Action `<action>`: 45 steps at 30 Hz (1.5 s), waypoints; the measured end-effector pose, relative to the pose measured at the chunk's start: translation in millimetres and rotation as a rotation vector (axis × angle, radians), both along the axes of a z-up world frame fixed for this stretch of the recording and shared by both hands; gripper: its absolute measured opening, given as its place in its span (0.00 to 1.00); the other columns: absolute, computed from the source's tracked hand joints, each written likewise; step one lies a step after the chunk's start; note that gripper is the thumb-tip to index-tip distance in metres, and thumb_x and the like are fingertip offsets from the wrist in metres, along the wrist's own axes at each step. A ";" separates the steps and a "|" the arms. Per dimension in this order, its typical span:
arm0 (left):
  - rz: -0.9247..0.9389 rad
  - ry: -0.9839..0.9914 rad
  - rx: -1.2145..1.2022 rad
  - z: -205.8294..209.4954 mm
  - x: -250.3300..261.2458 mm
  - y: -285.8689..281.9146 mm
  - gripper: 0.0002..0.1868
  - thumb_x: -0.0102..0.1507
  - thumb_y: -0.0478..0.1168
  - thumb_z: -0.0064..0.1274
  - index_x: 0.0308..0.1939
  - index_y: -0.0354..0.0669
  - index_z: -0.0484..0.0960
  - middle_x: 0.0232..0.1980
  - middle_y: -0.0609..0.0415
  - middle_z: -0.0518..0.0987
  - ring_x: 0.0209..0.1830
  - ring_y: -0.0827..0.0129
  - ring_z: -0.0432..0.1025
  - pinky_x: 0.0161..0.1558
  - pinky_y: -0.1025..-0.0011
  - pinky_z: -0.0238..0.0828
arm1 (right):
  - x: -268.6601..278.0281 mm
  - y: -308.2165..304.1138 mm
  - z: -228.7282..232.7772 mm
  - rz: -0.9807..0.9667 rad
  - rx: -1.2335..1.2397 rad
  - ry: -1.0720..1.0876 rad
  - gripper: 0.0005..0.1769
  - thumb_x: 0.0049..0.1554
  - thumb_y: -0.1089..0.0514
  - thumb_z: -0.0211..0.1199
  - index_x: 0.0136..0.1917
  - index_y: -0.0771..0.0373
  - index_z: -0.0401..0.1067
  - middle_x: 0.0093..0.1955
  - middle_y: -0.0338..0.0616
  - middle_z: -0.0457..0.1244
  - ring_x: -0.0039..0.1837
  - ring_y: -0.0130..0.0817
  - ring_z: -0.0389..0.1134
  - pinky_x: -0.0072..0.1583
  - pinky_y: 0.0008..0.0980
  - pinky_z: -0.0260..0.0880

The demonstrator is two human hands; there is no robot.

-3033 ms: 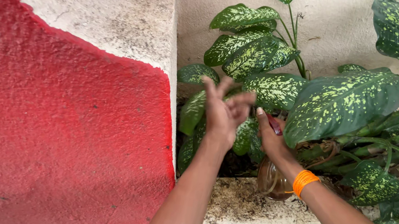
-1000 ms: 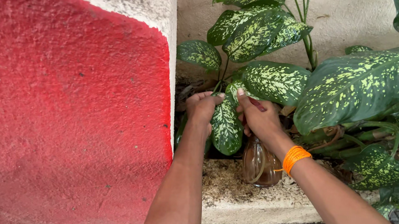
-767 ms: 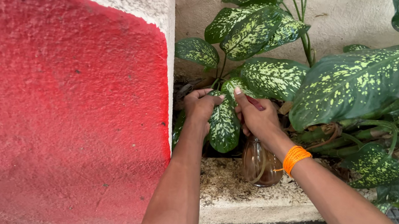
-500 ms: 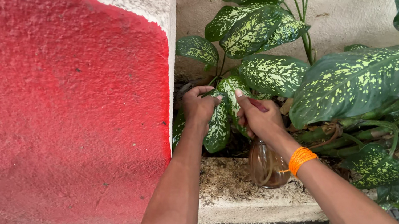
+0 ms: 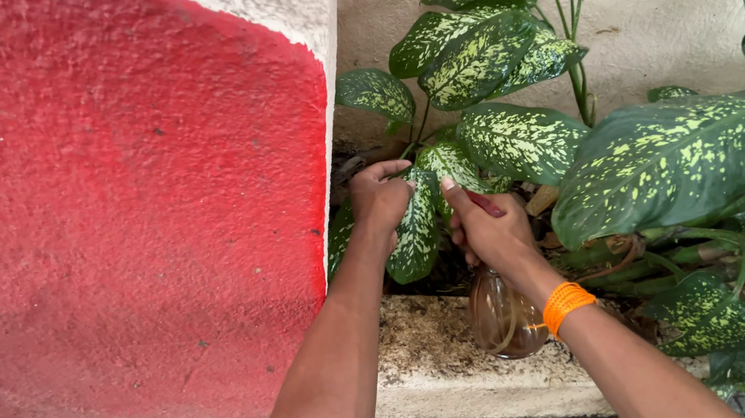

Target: The person sprays water on the leaves of a plant and uses their hands to wipe the dust off the surface of the leaves.

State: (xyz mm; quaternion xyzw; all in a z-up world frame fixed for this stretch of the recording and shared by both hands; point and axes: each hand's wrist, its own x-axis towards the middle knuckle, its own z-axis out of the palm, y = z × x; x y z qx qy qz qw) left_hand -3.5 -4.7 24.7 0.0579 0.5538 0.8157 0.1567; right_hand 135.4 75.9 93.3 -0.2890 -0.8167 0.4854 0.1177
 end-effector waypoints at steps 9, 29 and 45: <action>-0.065 0.067 -0.032 -6.5 -1.3 6.5 0.21 0.59 0.23 0.49 0.56 0.34 0.81 0.43 0.47 0.84 0.33 0.74 0.75 0.35 0.75 0.70 | 5.3 4.1 -0.9 0.063 0.022 0.046 0.33 0.59 0.32 0.57 0.31 0.64 0.71 0.26 0.39 0.63 0.24 0.28 0.59 0.29 0.31 0.60; -0.235 0.062 0.007 15.5 14.2 2.9 0.38 0.50 0.14 0.51 0.66 0.31 0.71 0.65 0.42 0.78 0.55 0.60 0.78 0.49 0.68 0.78 | 13.9 30.0 2.0 0.104 -0.123 0.149 0.31 0.59 0.34 0.59 0.30 0.61 0.70 0.26 0.38 0.63 0.22 0.27 0.57 0.27 0.29 0.57; -0.244 0.008 -0.076 27.7 25.7 -7.0 0.33 0.55 0.18 0.53 0.65 0.32 0.74 0.48 0.44 0.85 0.39 0.64 0.80 0.39 0.68 0.79 | 13.5 16.2 6.8 0.194 -0.133 0.198 0.31 0.60 0.34 0.57 0.31 0.62 0.71 0.27 0.38 0.64 0.23 0.25 0.58 0.29 0.27 0.57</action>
